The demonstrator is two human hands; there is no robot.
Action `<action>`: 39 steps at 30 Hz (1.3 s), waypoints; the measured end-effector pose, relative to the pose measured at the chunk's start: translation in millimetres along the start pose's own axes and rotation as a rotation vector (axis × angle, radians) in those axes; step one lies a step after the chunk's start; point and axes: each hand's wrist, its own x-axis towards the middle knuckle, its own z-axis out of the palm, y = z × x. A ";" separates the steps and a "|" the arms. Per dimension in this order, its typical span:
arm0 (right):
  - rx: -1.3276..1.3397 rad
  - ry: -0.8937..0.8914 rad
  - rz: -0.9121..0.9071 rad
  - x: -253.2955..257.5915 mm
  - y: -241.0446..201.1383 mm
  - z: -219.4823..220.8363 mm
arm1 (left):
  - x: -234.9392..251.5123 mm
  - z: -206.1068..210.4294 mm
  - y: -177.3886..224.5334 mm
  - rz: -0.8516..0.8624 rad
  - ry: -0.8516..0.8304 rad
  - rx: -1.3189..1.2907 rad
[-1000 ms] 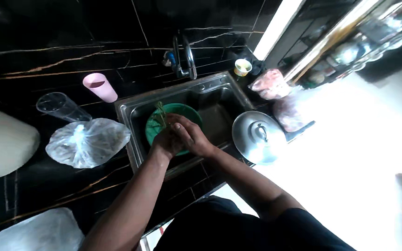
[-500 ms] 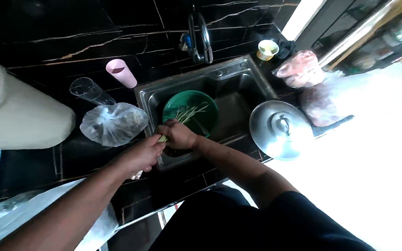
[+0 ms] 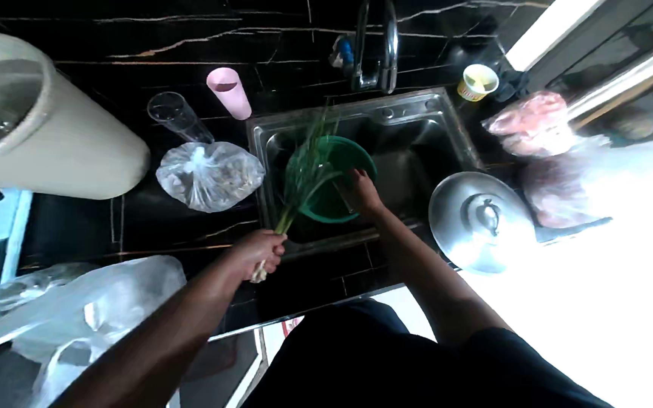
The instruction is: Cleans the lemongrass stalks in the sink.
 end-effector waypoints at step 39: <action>1.393 -0.274 0.467 -107.6 -20.8 28.6 | 27.0 77.3 -37.5 0.487 0.117 -0.277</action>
